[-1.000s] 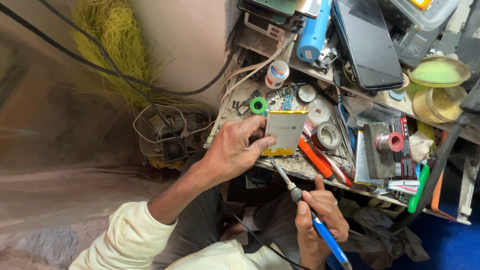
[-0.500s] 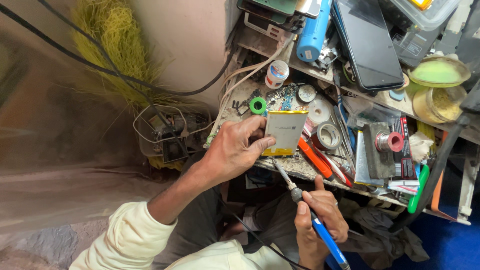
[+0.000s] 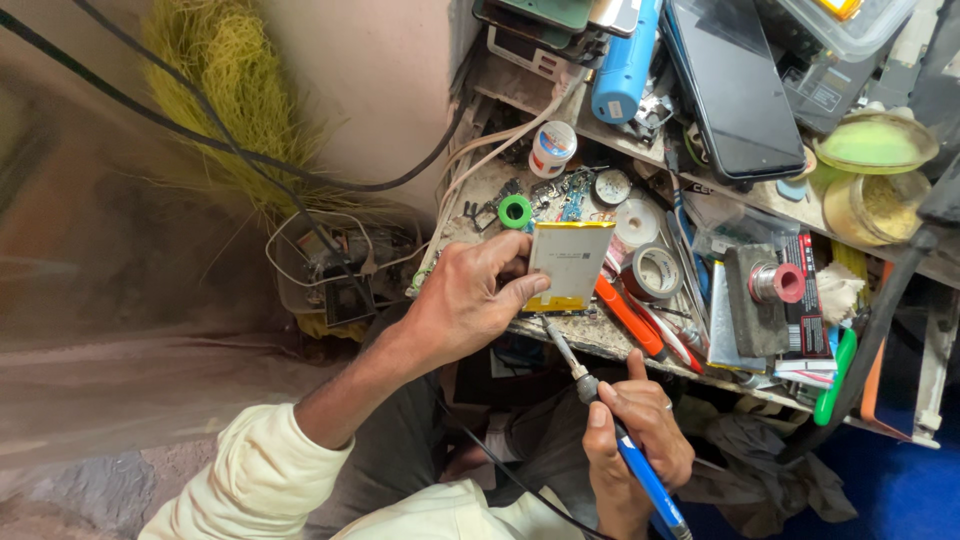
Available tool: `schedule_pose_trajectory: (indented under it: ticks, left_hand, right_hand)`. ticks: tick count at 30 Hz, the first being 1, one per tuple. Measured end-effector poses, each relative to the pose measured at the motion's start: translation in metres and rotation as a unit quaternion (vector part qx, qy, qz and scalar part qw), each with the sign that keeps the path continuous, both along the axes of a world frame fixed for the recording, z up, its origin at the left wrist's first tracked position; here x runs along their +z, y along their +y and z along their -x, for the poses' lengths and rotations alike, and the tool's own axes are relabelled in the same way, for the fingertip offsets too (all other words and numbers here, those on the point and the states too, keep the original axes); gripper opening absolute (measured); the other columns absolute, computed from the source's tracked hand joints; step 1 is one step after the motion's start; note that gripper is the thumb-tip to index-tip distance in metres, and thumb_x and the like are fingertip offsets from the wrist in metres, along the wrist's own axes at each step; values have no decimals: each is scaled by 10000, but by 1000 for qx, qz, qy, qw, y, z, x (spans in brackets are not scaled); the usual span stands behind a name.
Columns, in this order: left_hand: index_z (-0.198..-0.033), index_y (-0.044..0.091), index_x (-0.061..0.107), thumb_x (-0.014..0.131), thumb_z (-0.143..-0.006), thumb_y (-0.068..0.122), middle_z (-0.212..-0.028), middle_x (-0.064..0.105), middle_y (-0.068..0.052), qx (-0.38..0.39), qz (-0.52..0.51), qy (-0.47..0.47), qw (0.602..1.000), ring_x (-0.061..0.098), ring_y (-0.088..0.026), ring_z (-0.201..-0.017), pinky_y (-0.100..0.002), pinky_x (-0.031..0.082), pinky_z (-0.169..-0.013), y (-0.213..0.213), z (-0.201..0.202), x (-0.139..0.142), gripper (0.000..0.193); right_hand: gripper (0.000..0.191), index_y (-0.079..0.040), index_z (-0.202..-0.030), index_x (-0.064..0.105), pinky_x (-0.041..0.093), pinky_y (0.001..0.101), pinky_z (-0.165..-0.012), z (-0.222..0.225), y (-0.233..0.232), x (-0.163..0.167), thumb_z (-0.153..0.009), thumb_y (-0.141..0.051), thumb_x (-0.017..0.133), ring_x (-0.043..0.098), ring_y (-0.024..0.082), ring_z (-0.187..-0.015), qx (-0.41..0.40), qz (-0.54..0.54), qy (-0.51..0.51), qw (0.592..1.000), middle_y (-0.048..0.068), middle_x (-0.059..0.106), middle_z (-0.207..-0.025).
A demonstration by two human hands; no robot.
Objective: The person uses a soldering iron to heat and manipulate the connector area of a rectangular lithium-ion battery. They then peel back the battery's protective label and apply a small piece of yellow tape to the connector.
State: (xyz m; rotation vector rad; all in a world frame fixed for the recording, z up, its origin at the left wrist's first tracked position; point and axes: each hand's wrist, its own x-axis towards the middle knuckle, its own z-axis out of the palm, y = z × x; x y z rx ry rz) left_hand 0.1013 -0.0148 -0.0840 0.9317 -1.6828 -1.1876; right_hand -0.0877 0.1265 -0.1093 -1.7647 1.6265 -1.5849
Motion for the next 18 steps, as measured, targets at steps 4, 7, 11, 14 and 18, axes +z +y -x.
schedule_pose_trajectory:
  ticks: [4,7,11,14,18]
  left_hand:
    - [-1043,-48,665,703,-911,64,-914,763,-141,-1,10,-1,1000,787,-192,-837,-310,612,-750,0,0,-1,177]
    - [-1047,-45,664,703,-910,65,-922,765,-142,-1,11,4,1000,793,-192,-850,-309,616,-757,0,1,-1,180]
    - [-1049,-42,666,704,-909,65,-921,767,-142,-1,8,3,1000,793,-191,-848,-308,618,-757,0,1,-1,180]
    - [-1055,-41,667,704,-906,65,-919,765,-142,0,9,-2,1000,792,-189,-844,-308,615,-751,0,0,0,186]
    - [-1041,-42,662,699,-919,63,-916,764,-133,-7,7,13,1000,787,-187,-836,-304,623,-764,0,0,0,165]
  right_hand:
    - [127,9,-1012,689,521,549,-1194,1,1,-1,-893,-27,661,673,206,-861,2,-3,-15,1000,88,674,-864]
    - [141,22,-1032,690,506,556,-1205,1,1,-4,-902,-21,657,669,212,-889,6,9,-54,999,101,676,-891]
    - [149,21,-1045,694,505,543,-1189,2,2,-6,-907,-24,658,672,196,-863,6,15,-73,997,99,679,-897]
    - [153,21,-1044,698,503,551,-1206,2,3,-7,-904,-24,659,673,194,-847,7,12,-62,998,100,677,-901]
    - [145,22,-1040,700,512,555,-1205,2,2,-6,-904,-20,671,675,206,-885,7,9,-46,999,92,682,-891]
